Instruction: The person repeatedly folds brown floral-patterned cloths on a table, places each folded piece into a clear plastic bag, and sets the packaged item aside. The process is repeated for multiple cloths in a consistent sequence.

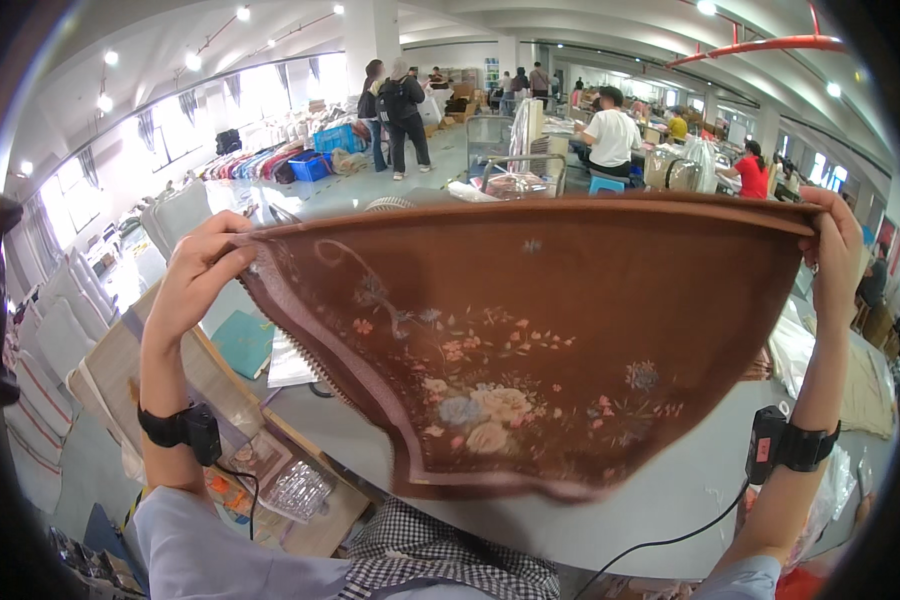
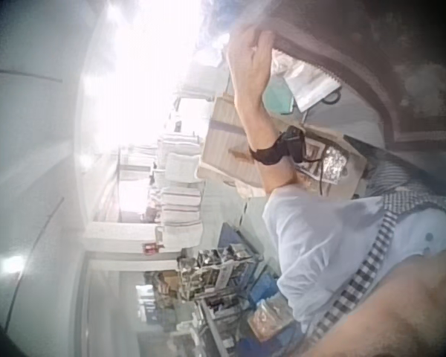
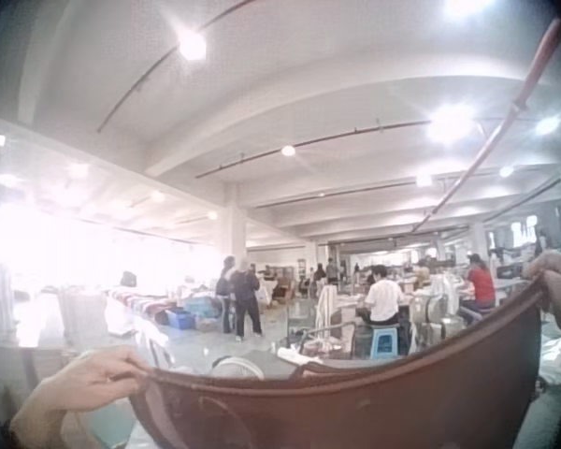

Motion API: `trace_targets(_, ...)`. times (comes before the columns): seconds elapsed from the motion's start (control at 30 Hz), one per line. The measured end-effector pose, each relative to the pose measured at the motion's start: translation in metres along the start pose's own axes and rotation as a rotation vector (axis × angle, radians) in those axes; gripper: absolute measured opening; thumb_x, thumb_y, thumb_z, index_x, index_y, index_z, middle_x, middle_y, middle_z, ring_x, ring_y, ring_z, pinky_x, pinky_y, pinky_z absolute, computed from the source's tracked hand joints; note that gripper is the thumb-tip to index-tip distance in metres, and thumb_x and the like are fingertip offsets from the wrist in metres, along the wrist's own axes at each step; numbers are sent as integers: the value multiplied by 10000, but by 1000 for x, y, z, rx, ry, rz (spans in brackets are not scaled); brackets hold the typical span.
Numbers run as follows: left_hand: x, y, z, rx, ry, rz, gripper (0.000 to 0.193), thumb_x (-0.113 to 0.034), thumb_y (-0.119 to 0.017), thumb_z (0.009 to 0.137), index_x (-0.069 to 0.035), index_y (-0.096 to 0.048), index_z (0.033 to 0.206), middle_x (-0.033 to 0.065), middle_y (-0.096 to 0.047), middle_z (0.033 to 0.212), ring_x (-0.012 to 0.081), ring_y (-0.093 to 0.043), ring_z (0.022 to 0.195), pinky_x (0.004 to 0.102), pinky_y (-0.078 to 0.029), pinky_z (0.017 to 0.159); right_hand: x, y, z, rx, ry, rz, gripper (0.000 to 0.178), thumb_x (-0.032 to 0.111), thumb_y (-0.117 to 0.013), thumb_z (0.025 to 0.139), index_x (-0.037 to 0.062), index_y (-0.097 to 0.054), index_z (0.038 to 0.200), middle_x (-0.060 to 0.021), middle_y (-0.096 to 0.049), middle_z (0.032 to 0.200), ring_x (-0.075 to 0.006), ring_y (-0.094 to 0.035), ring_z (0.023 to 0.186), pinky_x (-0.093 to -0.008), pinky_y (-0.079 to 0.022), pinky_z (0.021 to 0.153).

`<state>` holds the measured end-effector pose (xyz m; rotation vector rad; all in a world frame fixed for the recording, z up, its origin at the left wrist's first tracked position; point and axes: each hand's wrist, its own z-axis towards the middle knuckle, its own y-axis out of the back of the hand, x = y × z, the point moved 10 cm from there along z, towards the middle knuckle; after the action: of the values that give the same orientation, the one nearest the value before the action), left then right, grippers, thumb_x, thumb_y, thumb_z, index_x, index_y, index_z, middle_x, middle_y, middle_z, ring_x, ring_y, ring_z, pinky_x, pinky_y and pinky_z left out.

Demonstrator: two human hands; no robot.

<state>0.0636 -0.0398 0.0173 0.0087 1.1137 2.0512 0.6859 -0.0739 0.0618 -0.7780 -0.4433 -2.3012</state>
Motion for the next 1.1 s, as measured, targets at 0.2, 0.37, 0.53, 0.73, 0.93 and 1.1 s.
trace_targets(0.2,90,-114,74,233,14,41,307,-227,-574,795,78,-564,768,194,-548,719,292,-538,666,388,-451,649,-114,-83,-7,195,-302,219,294,35,-404,804,62,-678,907,-47,-676,866,-135,-654,692,-243,-536,625)
trace_targets(0.37,138,-157,153,323,108,224,332,-283,-605,693,47,-570,695,216,-499,613,285,-492,540,421,-418,552,-144,-123,10,56,-293,390,330,-53,-366,808,-21,-640,988,-109,-620,1078,-200,-626,964,-352,-556,859)
trace_targets(0.53,87,-44,182,-303,-144,68,252,-186,-621,720,20,-644,863,161,-619,728,217,-585,653,333,-477,650,-55,-58,45,-139,147,443,319,-52,-363,925,-15,-637,1084,-91,-611,1139,-166,-586,1065,-288,-490,961)
trace_targets(0.73,30,-17,91,-272,-322,118,257,-13,-559,714,46,-587,962,121,-549,795,204,-535,724,298,-452,681,8,0,-24,-49,548,-444,266,-49,-432,925,55,-658,1021,-36,-635,1123,-143,-623,962,-222,-505,679)
trace_targets(0.93,4,-57,-21,29,-257,50,130,57,-604,726,12,-543,831,128,-603,877,250,-605,789,335,-488,733,-61,15,-153,417,-234,-97,291,-15,-364,904,-16,-630,1021,-91,-654,1077,-157,-640,903,-252,-526,716)
trace_targets(1.1,22,-98,-114,214,96,-130,238,79,-605,738,0,-573,960,120,-618,887,247,-651,812,318,-530,738,-43,32,-262,681,-313,-293,303,-141,-476,786,-53,-642,1023,-110,-662,1045,-192,-621,1021,-295,-516,843)
